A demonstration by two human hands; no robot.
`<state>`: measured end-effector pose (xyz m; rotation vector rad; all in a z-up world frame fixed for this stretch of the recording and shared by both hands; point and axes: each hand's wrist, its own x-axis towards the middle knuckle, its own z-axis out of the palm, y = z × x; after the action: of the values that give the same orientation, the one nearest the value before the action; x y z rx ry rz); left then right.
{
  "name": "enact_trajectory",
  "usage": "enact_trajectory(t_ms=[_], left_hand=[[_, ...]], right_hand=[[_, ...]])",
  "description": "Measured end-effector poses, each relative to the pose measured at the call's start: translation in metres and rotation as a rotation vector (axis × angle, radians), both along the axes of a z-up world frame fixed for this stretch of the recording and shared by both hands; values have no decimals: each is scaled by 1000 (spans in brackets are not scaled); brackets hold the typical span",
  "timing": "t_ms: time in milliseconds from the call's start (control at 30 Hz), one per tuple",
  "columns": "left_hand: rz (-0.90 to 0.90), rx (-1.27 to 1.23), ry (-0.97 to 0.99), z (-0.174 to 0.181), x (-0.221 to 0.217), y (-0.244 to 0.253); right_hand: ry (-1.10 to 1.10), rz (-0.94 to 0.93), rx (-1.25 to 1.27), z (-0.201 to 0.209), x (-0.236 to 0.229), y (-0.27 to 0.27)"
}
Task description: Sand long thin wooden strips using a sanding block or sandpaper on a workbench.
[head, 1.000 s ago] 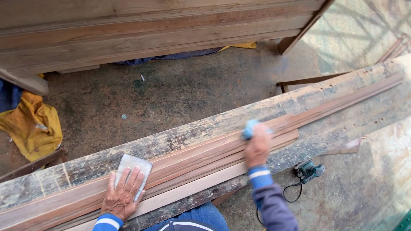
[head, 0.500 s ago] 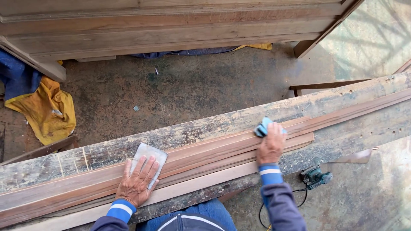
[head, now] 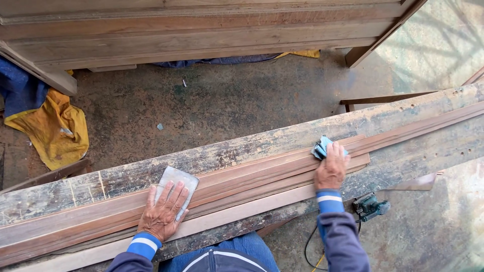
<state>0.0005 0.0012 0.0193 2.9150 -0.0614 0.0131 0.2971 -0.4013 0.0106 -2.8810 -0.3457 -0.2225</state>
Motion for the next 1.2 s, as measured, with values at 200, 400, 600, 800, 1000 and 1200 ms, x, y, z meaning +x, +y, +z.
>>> enact_trajectory(t_ms=[200, 400, 600, 800, 1000, 1200], left_hand=[[10, -11, -1, -3, -1, -2], [20, -17, -13, 0, 2, -3], [12, -6, -1, -3, 0, -1], [5, -4, -22, 1, 1, -3], [10, 37, 8, -3, 0, -1], [3, 45, 20, 4, 4, -1]], right_hand=[[-140, 391, 238, -19, -111, 90], [-36, 360, 146, -28, -12, -23], [-94, 330, 213, -28, -72, 63], [28, 704, 173, -6, -120, 119], [-71, 337, 35, 1, -33, 5], [29, 519, 266, 7, -146, 149]])
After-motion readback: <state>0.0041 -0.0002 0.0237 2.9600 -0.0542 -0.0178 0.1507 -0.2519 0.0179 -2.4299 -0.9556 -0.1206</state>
